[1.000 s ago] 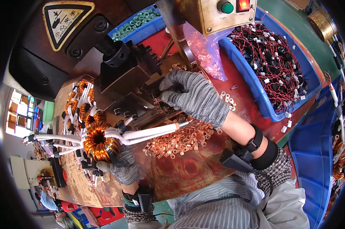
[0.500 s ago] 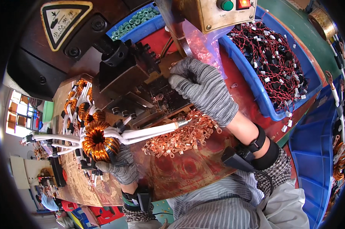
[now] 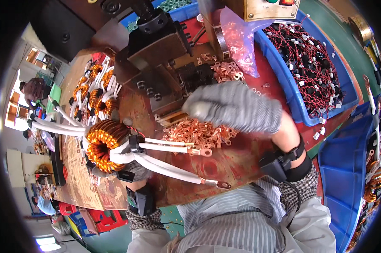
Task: Assembling copper-wound inductors by attaching connectors and wires using a specialized press machine on an assembly floor.
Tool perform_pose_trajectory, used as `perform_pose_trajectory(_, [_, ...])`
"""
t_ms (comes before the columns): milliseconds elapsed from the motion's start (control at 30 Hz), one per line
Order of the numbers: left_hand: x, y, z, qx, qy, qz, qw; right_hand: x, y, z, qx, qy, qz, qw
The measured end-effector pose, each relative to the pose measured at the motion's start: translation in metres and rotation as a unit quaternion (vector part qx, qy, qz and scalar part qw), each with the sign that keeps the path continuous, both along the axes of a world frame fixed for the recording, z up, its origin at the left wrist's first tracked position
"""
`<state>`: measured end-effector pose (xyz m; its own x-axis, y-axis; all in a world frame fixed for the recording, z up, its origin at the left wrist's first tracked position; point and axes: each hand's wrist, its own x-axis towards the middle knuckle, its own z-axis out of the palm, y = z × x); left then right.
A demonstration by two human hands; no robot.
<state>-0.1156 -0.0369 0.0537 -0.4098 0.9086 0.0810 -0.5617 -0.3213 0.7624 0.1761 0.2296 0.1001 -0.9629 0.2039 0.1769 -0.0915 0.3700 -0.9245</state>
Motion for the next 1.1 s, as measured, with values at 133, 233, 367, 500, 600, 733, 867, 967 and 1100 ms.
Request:
perform_pose_trajectory(133, [0.033,0.014,-0.01,0.102,-0.163,-0.139,0.971,-0.016,-0.03,-0.033,0.005,-0.003,0.127,0.992])
perform_pose_trajectory(233, [0.012,-0.017,-0.047,0.21,-0.188,-0.126,0.951,-0.022,-0.04,-0.044,0.136,0.217,0.093,0.962])
perform_pose_trajectory(367, [0.066,-0.002,0.01,0.068,0.391,0.093,0.913,-0.022,-0.036,-0.033,0.15,0.305,-0.048,0.939])
perform_pose_trajectory(500, [0.081,0.022,-0.002,0.254,0.07,0.0,0.965,-0.017,-0.023,-0.024,0.147,0.141,-0.016,0.979])
perform_pose_trajectory(600, [0.092,0.035,-0.008,0.285,0.035,-0.019,0.958,-0.005,-0.002,-0.014,0.02,-0.09,0.05,0.995])
perform_pose_trajectory(733, [0.08,0.025,-0.005,0.294,0.007,-0.025,0.956,-0.001,-0.015,-0.019,0.285,-0.057,0.081,0.953])
perform_pose_trajectory(867, [0.083,0.023,-0.003,0.326,0.004,-0.019,0.945,-0.01,-0.038,-0.052,0.414,-0.033,0.07,0.907])
perform_pose_trajectory(967, [0.101,0.038,0.02,0.296,-0.01,-0.048,0.954,-0.012,-0.037,-0.056,0.439,0.002,0.059,0.896])
perform_pose_trajectory(1100, [0.058,0.015,0.04,0.117,-0.078,-0.186,0.972,-0.016,-0.027,-0.042,0.356,0.072,0.062,0.93])
